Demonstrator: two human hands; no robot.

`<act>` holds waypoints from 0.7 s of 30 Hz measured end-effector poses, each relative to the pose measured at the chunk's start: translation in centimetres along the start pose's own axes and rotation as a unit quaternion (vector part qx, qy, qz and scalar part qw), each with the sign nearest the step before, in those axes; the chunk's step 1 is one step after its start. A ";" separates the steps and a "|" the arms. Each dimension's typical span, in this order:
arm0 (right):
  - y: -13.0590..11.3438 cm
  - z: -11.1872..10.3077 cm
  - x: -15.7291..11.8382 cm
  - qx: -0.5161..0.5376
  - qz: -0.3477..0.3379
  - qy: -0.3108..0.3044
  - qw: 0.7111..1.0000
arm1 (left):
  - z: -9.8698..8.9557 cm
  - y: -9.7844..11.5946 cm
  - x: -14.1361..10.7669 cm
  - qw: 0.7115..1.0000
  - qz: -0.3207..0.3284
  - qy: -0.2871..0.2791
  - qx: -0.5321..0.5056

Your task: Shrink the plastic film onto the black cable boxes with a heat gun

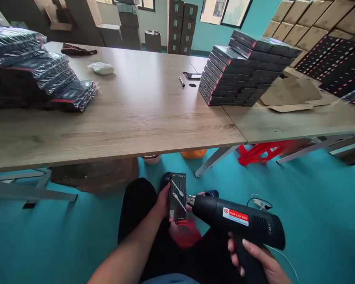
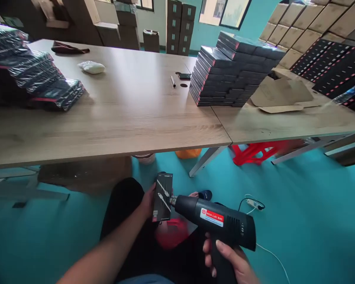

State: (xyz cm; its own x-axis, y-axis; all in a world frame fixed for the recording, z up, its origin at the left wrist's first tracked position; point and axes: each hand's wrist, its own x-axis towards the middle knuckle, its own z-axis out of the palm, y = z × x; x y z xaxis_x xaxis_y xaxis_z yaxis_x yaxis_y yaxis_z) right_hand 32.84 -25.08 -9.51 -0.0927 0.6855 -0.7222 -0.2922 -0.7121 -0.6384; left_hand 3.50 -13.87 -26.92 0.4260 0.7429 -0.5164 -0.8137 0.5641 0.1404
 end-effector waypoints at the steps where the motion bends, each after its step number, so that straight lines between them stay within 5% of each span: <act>1: 0.0 0.7 0.2 -0.021 -0.005 -0.015 1.000 | 0.1 0.0 -0.1 1.000 0.003 -0.002 0.000; 4: -0.3 2.3 0.9 -0.096 -0.033 -0.048 0.994 | 0.2 -0.2 -0.3 1.000 0.007 -0.009 0.001; 9: -1.9 2.7 2.1 -0.138 -0.078 0.005 0.987 | 0.2 -0.4 -0.3 1.000 -0.025 -0.005 0.014; 14: -2.4 2.7 2.6 -0.276 -0.057 -0.115 0.953 | 0.7 -0.5 -0.5 1.000 -0.013 -0.001 0.007; 18: -2.1 3.3 2.9 -0.310 -0.126 -0.041 0.942 | 0.8 -0.5 -0.5 0.999 -0.020 0.032 0.013; 21: -1.6 3.1 2.8 -0.316 -0.108 -0.068 0.940 | 0.7 -0.5 -0.5 0.999 -0.019 0.039 0.013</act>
State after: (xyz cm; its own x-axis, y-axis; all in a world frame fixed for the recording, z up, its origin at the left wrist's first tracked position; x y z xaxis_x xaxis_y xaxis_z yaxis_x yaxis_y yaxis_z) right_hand 30.10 -21.60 -9.66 -0.2303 0.8071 -0.5436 0.3019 -0.4718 -0.8284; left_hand 3.95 -14.22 -26.15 0.4226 0.6909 -0.5866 -0.7865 0.6012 0.1415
